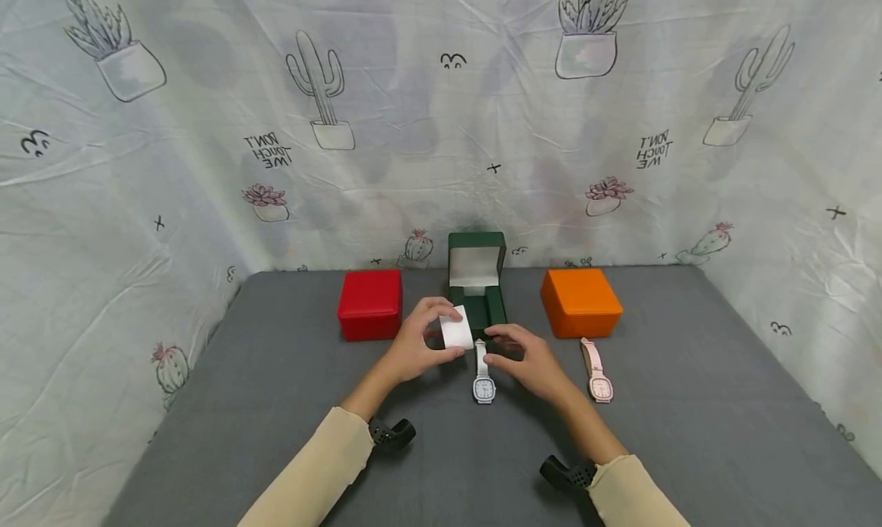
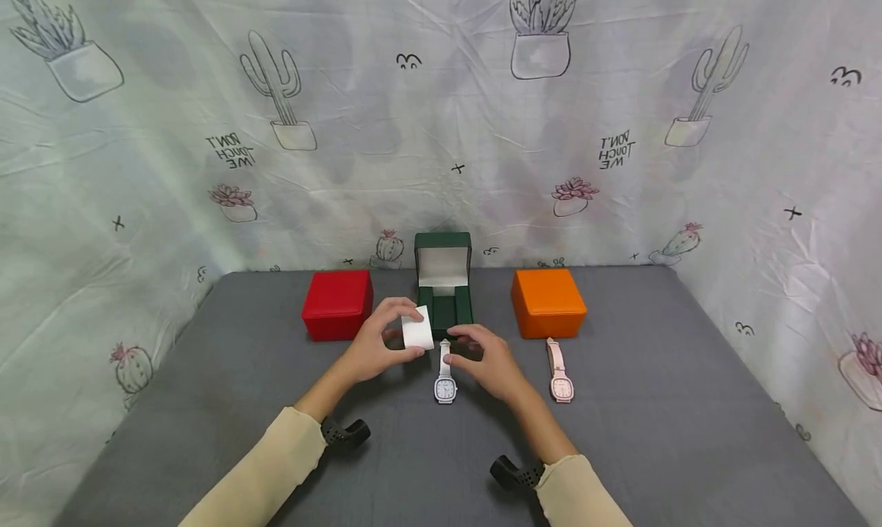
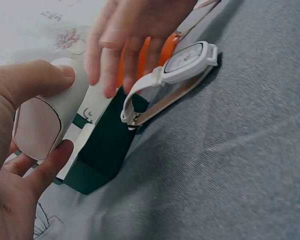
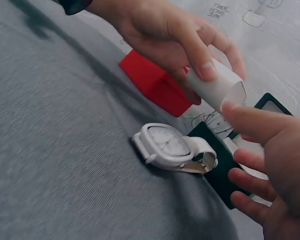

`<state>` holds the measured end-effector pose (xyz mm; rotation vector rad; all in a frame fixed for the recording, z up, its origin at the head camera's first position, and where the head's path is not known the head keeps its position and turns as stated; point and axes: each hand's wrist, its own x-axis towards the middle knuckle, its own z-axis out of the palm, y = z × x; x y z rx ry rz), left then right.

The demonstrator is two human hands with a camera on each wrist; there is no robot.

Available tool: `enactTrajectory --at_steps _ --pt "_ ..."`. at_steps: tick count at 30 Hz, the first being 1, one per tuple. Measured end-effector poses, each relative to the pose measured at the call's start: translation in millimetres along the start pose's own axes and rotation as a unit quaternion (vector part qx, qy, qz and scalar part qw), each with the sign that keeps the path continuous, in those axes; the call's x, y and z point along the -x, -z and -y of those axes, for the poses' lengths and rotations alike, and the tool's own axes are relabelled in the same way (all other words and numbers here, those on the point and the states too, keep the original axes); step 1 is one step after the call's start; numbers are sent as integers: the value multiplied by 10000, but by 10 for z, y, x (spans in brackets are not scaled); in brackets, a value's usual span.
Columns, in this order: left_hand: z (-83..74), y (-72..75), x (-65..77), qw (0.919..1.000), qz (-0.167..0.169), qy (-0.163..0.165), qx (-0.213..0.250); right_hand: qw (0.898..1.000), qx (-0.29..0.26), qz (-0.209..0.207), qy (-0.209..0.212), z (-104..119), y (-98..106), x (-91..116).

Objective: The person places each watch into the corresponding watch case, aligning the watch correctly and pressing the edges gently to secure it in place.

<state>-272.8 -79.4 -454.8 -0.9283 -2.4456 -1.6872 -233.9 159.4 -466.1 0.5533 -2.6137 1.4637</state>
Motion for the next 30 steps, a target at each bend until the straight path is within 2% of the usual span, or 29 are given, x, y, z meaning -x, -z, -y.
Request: enactTrajectory --at_steps 7,11,15,20,30 --pt "-32 -15 67 9998 7 214 27 9940 1009 422 -52 -19 7 74" --pt "-155 -8 112 9996 -9 263 80 9879 1356 735 -162 -5 14 79" --pt "-286 -6 152 9997 25 160 161 9811 1673 954 -193 2 8 89" --pt "-318 -31 162 9998 70 24 209 9763 1882 1064 8 -3 -20 94" --pt "-305 -17 164 9996 18 156 241 9755 1928 999 343 -20 -70 85"
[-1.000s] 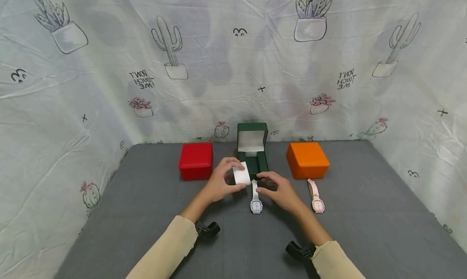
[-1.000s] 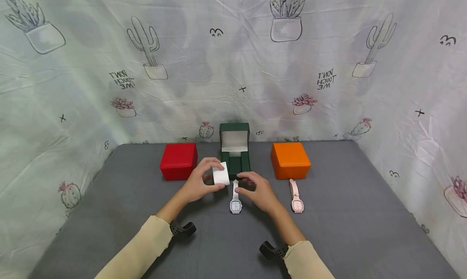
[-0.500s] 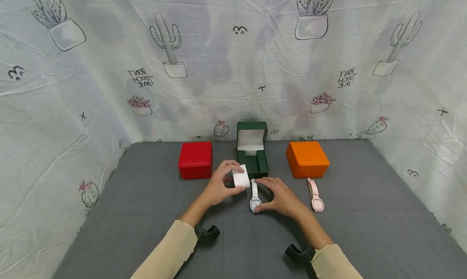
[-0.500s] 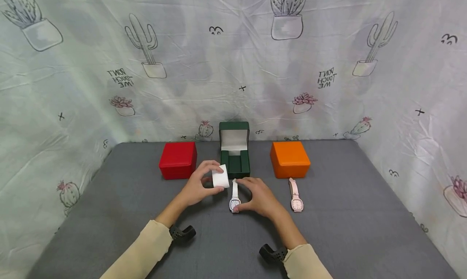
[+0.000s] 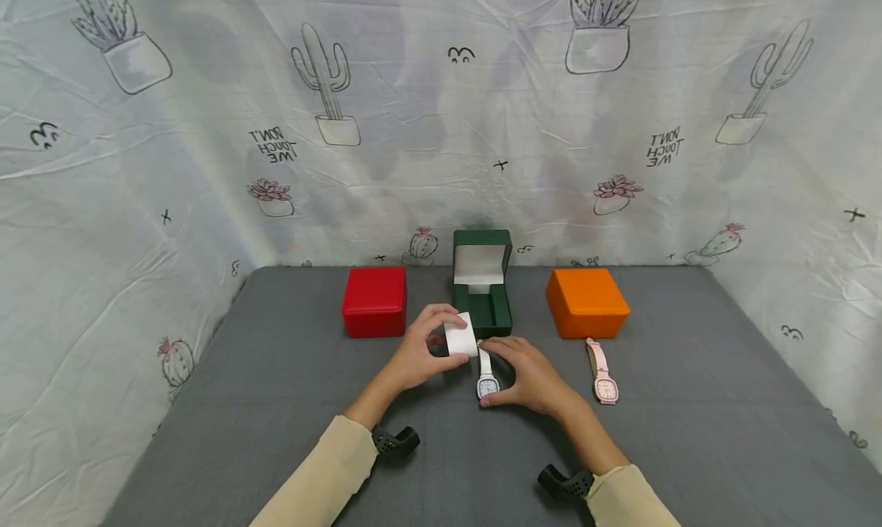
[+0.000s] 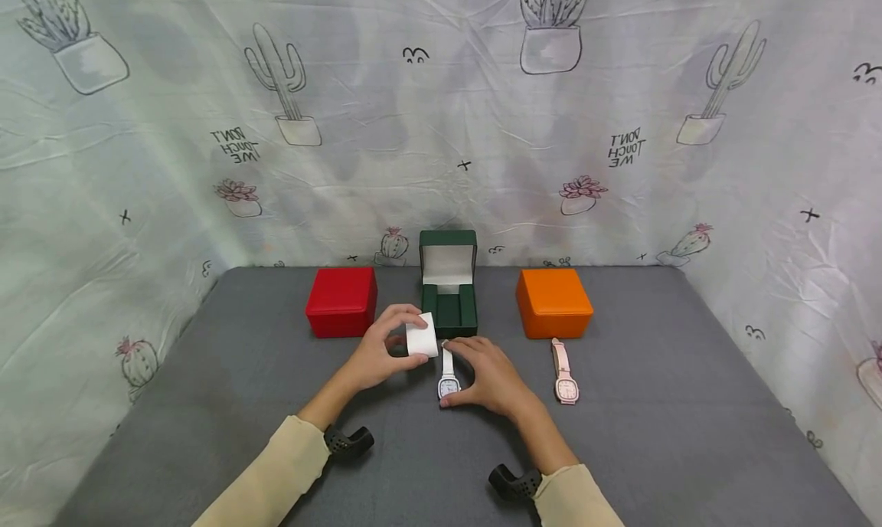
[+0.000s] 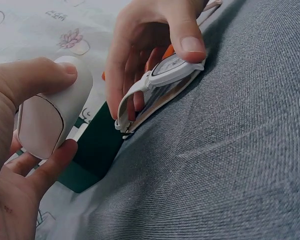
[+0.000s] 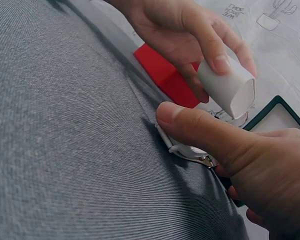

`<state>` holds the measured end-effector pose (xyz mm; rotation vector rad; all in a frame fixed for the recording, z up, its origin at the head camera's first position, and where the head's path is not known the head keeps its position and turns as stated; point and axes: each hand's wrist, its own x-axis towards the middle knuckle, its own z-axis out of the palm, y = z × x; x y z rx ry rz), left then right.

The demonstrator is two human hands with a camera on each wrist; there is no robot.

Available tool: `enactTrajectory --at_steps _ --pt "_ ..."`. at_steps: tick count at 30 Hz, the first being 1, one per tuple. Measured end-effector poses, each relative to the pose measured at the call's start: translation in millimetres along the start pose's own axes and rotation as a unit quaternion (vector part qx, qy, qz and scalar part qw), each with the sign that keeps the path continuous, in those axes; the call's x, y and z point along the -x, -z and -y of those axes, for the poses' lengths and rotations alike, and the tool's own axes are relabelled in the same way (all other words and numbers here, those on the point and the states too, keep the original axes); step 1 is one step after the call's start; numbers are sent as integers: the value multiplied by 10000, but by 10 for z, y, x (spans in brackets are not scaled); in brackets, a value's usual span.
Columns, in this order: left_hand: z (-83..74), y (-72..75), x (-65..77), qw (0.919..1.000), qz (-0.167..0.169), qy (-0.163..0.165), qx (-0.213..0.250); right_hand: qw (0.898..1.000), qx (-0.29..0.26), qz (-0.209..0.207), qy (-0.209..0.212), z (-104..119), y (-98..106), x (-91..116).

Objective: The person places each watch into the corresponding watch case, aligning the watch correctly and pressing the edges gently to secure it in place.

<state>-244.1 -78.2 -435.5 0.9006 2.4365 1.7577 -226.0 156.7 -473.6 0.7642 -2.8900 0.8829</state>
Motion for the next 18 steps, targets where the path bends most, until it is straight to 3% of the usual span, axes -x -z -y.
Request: enactTrajectory --at_steps 12,18 --pt "4 -7 -19 10000 54 -29 -28 9999 111 -123 11 11 22 0" --pt "-2 -5 0 10000 25 -59 -58 9988 417 202 184 16 48 8"
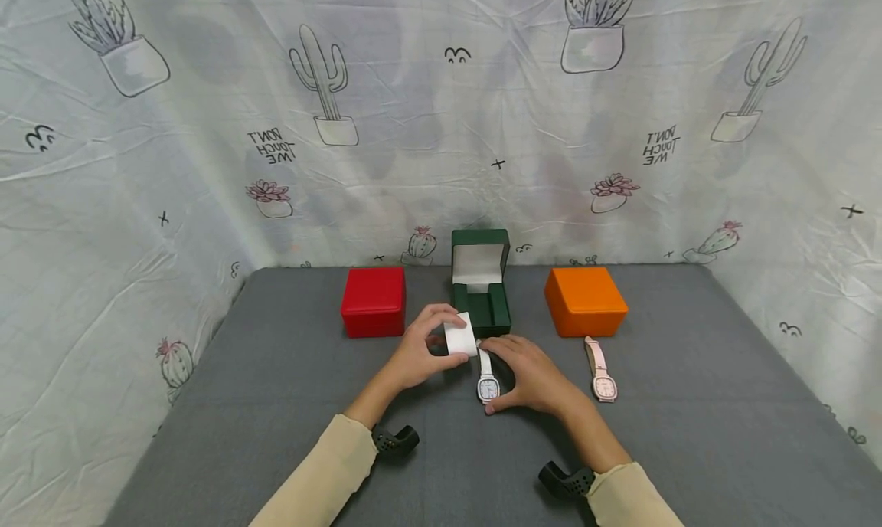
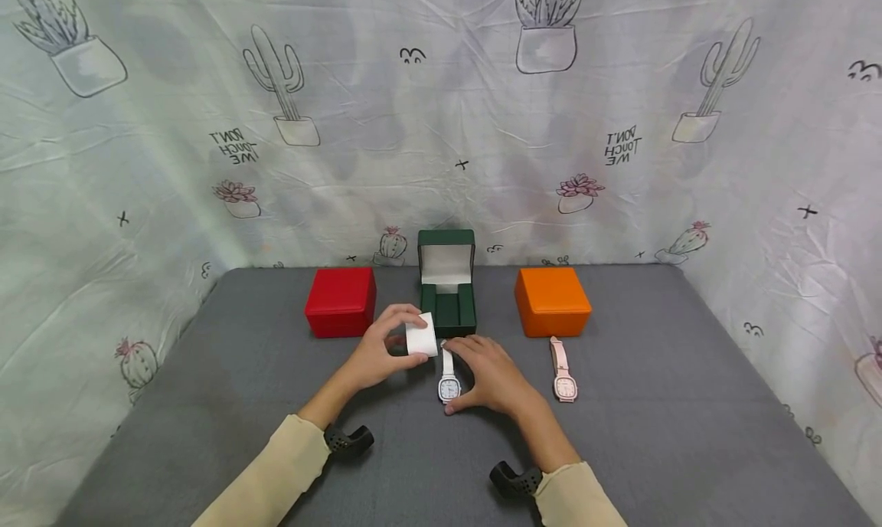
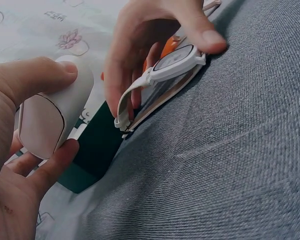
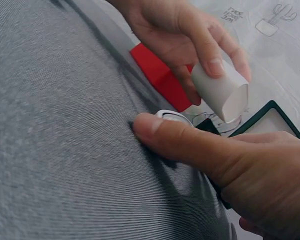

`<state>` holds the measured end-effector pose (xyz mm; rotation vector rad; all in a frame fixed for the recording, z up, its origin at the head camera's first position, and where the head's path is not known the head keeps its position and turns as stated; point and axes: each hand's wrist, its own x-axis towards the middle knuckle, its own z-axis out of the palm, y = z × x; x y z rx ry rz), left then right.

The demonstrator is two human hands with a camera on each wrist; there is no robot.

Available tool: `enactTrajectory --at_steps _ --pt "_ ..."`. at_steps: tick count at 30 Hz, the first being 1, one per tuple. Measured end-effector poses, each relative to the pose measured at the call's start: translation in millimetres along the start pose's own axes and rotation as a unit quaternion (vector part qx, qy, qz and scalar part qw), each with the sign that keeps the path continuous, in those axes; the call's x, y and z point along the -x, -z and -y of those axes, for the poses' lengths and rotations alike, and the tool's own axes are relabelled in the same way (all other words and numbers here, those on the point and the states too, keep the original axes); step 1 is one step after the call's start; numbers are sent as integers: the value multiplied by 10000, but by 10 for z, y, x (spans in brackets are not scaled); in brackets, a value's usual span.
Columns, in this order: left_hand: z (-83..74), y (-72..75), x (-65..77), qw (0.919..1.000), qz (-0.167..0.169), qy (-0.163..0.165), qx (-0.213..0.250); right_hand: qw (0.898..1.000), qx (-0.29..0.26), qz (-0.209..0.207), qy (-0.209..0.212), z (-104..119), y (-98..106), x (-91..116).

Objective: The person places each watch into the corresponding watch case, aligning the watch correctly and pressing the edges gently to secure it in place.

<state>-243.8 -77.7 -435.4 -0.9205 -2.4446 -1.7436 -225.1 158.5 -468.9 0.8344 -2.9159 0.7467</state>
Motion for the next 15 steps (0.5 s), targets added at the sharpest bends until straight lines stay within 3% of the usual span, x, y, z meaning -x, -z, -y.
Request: enactTrajectory --at_steps 5,11,15 --pt "25 -15 -3 10000 17 -21 -32 10000 18 43 74 17 -10 7" --pt "265 -72 -37 10000 7 -1 -88 9992 -130 -325 192 19 -8 5" --pt "344 -73 -47 10000 -44 -45 -44 9968 -538 -559 200 -3 -1 -5"
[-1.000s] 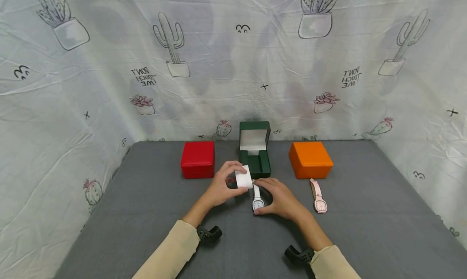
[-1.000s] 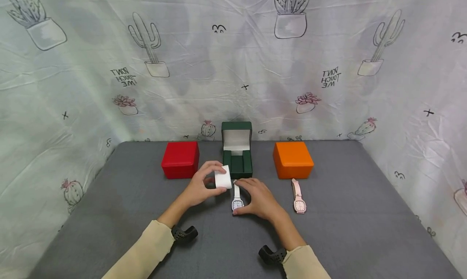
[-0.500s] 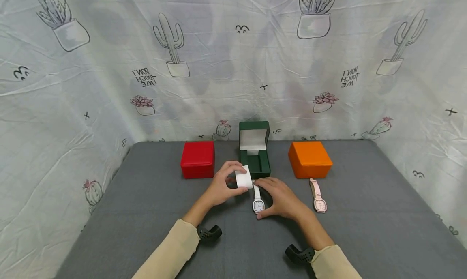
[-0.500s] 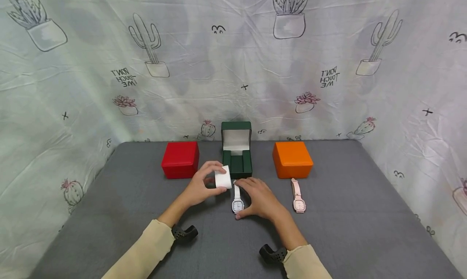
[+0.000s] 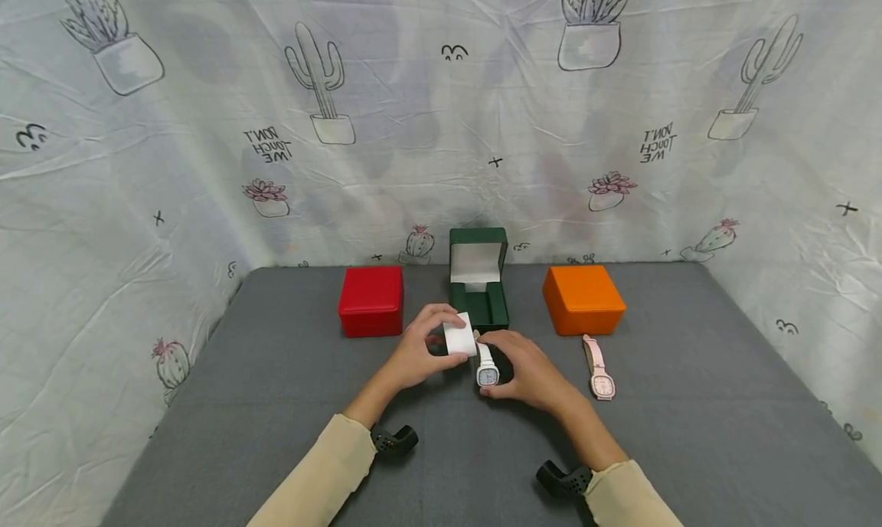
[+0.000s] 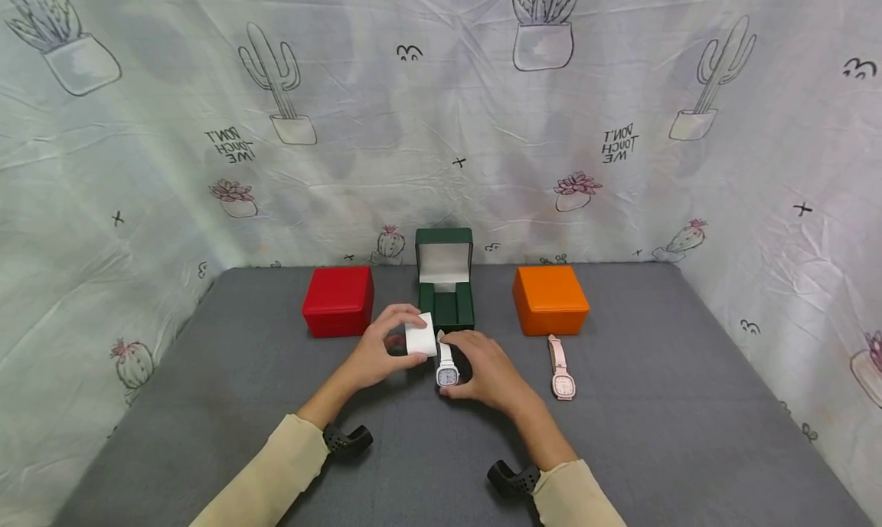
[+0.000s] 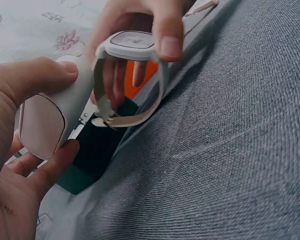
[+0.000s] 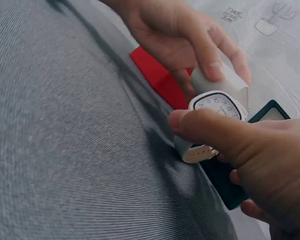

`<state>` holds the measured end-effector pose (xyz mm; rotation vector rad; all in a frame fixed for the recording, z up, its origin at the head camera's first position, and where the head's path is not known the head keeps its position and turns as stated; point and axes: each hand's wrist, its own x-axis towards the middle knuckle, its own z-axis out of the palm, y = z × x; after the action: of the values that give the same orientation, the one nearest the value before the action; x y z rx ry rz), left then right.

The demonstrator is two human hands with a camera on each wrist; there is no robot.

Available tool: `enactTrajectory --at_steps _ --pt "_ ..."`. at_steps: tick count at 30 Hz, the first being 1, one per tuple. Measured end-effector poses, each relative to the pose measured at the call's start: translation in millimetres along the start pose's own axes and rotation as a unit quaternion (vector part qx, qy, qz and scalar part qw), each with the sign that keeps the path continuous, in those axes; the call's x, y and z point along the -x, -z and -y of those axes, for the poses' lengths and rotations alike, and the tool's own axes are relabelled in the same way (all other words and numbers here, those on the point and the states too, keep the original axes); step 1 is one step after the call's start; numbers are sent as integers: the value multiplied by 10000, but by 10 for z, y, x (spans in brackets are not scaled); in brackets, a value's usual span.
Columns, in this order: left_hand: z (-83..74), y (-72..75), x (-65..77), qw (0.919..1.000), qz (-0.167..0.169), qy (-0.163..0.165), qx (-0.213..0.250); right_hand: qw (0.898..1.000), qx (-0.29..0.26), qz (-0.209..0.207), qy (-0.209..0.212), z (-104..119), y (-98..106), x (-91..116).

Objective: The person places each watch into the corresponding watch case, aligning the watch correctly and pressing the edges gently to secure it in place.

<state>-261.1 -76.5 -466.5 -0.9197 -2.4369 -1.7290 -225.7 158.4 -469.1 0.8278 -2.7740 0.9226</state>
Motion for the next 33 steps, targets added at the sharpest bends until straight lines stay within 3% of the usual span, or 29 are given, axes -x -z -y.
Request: enactTrajectory --at_steps 8,11,17,21,26,33 --pt "-6 6 2 10000 27 -72 2 9951 -905 -341 -189 -40 5 -34" --pt "-13 -3 0 9999 73 -108 -7 9890 -1397 -429 -235 -44 4 -43" --pt "-4 -49 -12 9995 155 -243 112 9556 -2867 -619 -271 -54 2 -51" --pt "-24 -73 -12 9992 193 -284 219 9414 -3297 -601 -380 -51 2 -59" --pt "-71 -82 -3 9994 145 -225 230 9238 -3707 -514 -806 -17 29 -72" --pt "-111 -76 -8 9997 166 -140 142 8739 -4760 -157 -973 6 93 -62"
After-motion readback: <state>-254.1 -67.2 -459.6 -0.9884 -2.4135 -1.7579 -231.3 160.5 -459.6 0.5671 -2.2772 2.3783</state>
